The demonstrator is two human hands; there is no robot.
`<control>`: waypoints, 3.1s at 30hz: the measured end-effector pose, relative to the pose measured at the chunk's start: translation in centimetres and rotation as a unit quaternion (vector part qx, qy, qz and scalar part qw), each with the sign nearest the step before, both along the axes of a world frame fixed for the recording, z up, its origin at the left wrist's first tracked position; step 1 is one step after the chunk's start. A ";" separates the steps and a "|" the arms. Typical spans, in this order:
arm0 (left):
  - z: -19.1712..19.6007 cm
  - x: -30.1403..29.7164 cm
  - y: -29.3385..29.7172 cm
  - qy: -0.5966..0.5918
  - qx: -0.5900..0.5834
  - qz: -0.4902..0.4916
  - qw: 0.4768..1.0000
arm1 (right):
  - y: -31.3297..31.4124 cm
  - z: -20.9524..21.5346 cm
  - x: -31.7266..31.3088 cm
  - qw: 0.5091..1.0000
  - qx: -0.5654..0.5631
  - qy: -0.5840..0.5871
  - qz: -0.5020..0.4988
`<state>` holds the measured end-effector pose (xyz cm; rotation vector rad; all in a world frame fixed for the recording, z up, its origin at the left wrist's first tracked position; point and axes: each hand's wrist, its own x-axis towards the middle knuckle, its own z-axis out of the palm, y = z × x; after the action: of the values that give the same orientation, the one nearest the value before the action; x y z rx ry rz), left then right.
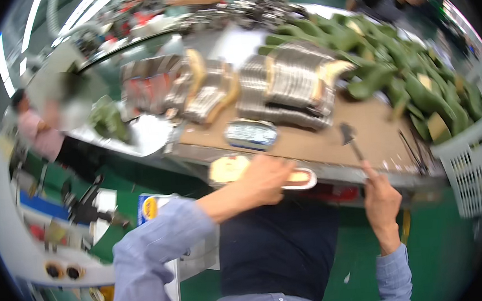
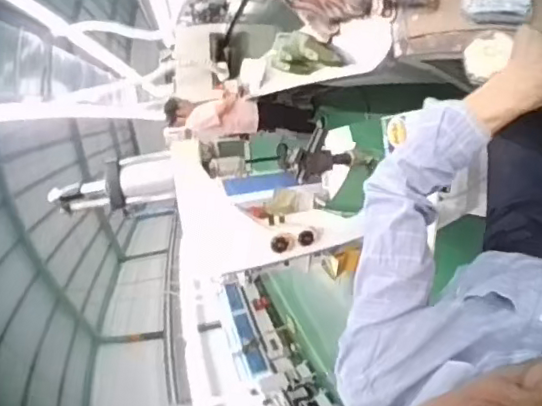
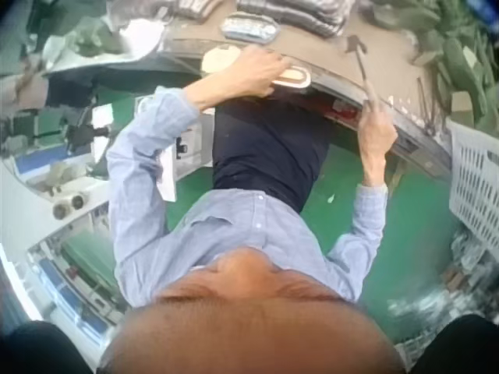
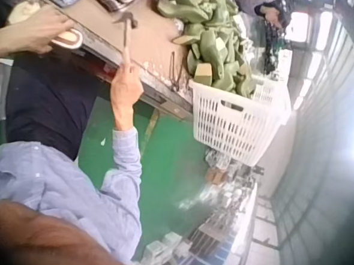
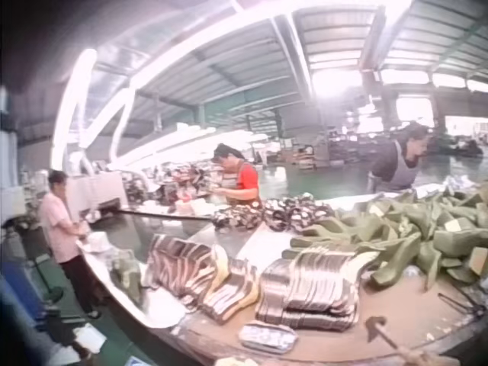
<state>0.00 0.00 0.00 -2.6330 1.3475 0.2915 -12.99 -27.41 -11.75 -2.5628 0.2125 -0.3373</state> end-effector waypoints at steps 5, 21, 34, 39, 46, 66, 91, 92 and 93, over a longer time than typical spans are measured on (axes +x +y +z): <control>0.5 1.8 -7.9 0.087 -0.156 0.036 0.983 | -16.2 -1.3 4.7 0.947 -0.304 -0.074 -0.064; -12.9 2.4 15.9 -0.222 -0.779 0.487 0.328 | -12.6 -3.6 6.5 0.963 -0.218 -0.145 -0.066; -20.9 6.1 17.6 -0.239 -0.678 0.522 0.458 | -11.9 -1.1 6.5 0.955 -0.260 -0.123 -0.075; -21.1 5.9 16.9 -0.213 -0.688 0.520 0.459 | -12.1 -1.5 5.2 0.950 -0.280 -0.117 -0.079; -23.0 6.5 19.9 -0.210 -0.725 0.459 0.469 | -11.1 -1.1 6.1 0.955 -0.269 -0.101 -0.071; -23.7 6.9 19.2 -0.126 -0.746 0.531 0.382 | -11.4 -0.7 5.6 0.958 -0.252 -0.117 -0.076; -22.8 6.5 19.1 -0.130 -0.718 0.555 0.399 | -11.5 -1.0 5.8 0.956 -0.248 -0.139 -0.068; -22.5 6.4 18.7 -0.133 -0.719 0.555 0.397 | -11.6 -1.0 5.7 0.957 -0.247 -0.139 -0.068; -22.1 6.4 18.3 -0.137 -0.720 0.554 0.394 | -11.6 -1.0 5.7 0.957 -0.247 -0.140 -0.067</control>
<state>6.35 18.29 -22.13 -3.6938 -1.3852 -1.9818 -7.25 -39.00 -12.74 -2.9473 0.2191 -0.8972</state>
